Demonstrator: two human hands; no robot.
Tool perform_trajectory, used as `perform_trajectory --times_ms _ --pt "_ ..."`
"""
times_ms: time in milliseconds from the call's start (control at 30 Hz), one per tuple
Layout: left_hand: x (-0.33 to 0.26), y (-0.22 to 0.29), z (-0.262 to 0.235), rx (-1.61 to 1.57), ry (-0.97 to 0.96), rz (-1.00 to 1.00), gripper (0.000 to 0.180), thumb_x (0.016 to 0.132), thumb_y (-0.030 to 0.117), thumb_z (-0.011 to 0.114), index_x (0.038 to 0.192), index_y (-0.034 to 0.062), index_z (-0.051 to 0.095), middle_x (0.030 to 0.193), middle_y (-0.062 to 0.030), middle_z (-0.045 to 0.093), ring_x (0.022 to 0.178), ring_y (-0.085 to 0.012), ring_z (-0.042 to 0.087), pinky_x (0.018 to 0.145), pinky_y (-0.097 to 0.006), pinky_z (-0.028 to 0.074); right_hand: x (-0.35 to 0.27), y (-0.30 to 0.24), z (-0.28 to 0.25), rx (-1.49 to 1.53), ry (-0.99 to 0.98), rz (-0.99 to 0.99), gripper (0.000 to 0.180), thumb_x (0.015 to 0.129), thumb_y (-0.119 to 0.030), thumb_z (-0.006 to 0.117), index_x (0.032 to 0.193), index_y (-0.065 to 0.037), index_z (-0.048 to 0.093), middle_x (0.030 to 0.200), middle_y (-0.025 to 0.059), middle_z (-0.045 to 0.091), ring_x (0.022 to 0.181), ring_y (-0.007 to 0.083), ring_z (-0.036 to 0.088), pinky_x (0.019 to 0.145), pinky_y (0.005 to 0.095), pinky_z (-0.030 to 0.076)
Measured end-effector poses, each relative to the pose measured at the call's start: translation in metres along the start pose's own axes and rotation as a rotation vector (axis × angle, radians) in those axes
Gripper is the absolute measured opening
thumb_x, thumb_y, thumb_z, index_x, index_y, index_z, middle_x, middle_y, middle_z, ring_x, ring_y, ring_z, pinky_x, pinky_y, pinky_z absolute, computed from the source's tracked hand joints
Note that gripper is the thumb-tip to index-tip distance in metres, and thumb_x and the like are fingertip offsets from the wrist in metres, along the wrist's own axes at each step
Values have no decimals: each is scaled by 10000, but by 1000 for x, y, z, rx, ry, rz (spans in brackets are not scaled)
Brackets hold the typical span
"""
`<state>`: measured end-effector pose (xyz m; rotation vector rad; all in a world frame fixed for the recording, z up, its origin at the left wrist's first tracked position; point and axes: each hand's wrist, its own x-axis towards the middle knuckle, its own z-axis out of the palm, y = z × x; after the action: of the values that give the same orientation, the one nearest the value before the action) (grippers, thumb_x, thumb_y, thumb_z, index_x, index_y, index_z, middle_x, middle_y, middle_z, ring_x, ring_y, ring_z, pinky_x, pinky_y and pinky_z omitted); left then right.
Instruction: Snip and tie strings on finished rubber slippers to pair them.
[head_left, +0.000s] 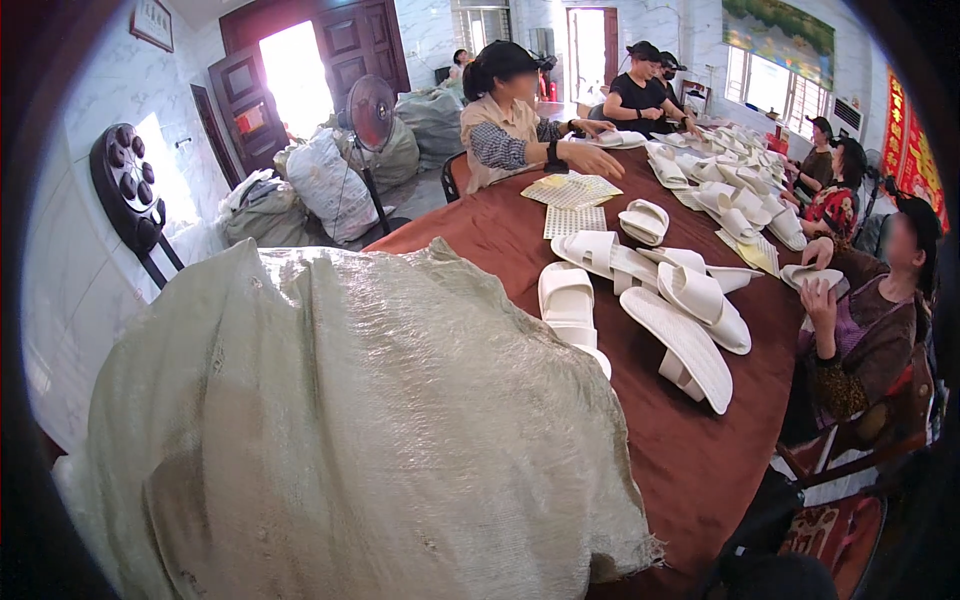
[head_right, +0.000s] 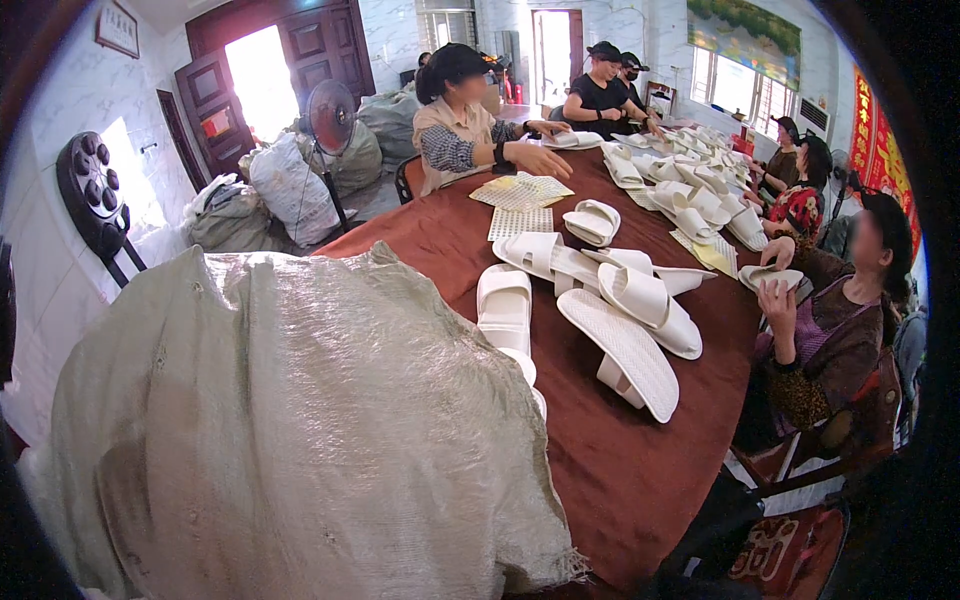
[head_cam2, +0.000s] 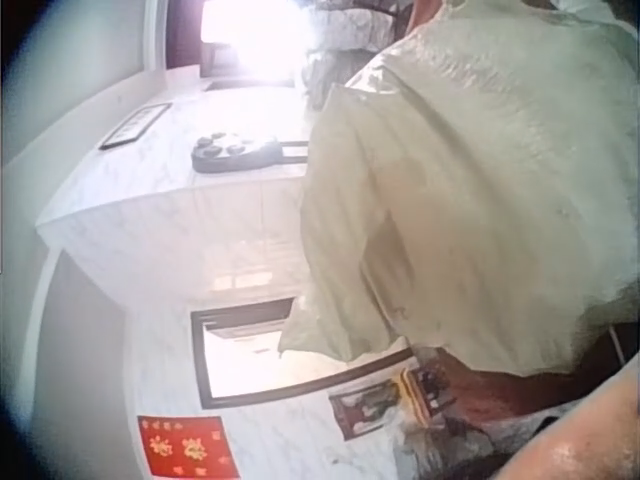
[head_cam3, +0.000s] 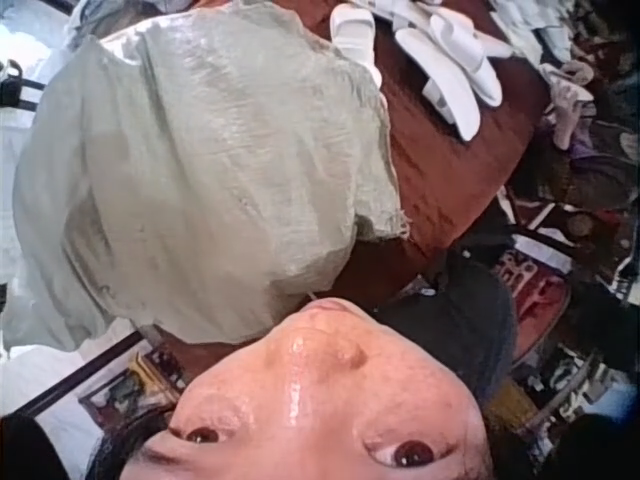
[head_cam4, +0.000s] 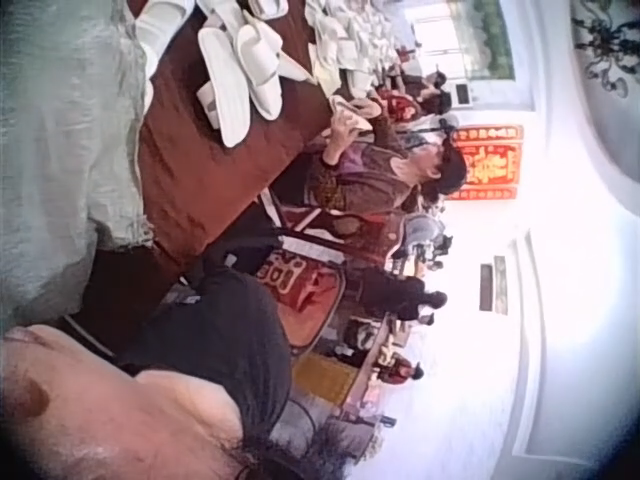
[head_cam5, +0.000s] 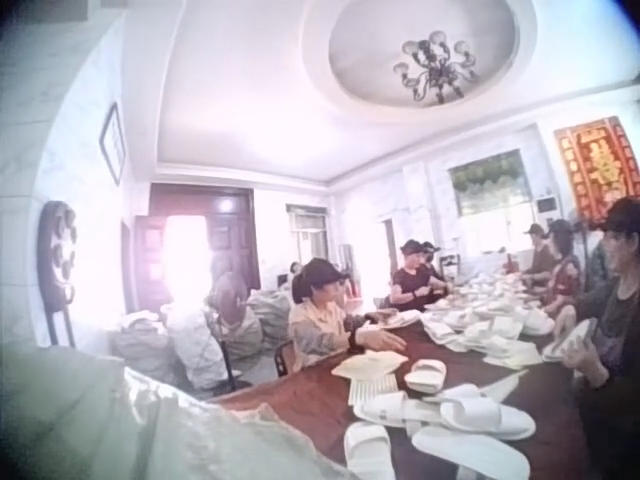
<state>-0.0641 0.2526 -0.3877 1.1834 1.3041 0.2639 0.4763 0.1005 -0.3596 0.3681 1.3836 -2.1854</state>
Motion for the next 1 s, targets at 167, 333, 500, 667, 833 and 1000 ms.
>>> perform_trajectory --times_ms 167,333,500,667,833,1000 --pt "-19 17 -9 33 28 43 304 851 258 568 1009 1 607 774 -92 594 751 -201 541 743 -325 436 -1 30 -8 184 93 17 629 886 -569 437 1032 19 607 1068 215 600 969 325 582 832 409 478" --pt "-47 19 -14 64 56 94 308 856 264 563 1009 0 606 784 -96 595 758 -209 541 743 -326 435 -3 39 -7 365 192 33 622 895 -563 425 1041 13 609 1065 207 607 970 310 589 837 395 483" --pt "-85 5 -5 110 92 133 313 861 271 559 1009 0 605 793 -101 596 766 -218 540 744 -327 433 3 43 10 545 276 29 615 904 -557 413 1050 7 612 1062 199 614 970 295 595 841 382 489" --pt "-171 -24 3 213 51 101 317 866 278 554 1010 0 604 802 -105 597 773 -226 539 745 -328 432 60 87 110 823 317 -42 609 913 -551 401 1059 1 614 1059 191 622 970 280 602 846 369 495" --pt "-245 -23 10 311 44 130 322 871 285 550 1010 0 603 811 -110 598 781 -235 538 746 -329 430 48 57 195 854 548 104 589 924 -538 394 1097 -15 603 1055 170 635 968 249 611 842 350 502" --pt "-317 -35 38 338 114 156 327 876 292 545 1011 0 602 820 -114 600 788 -243 537 747 -329 429 -123 -169 262 296 1009 2 478 953 -413 443 1225 -25 507 1031 139 640 956 210 625 791 318 523"
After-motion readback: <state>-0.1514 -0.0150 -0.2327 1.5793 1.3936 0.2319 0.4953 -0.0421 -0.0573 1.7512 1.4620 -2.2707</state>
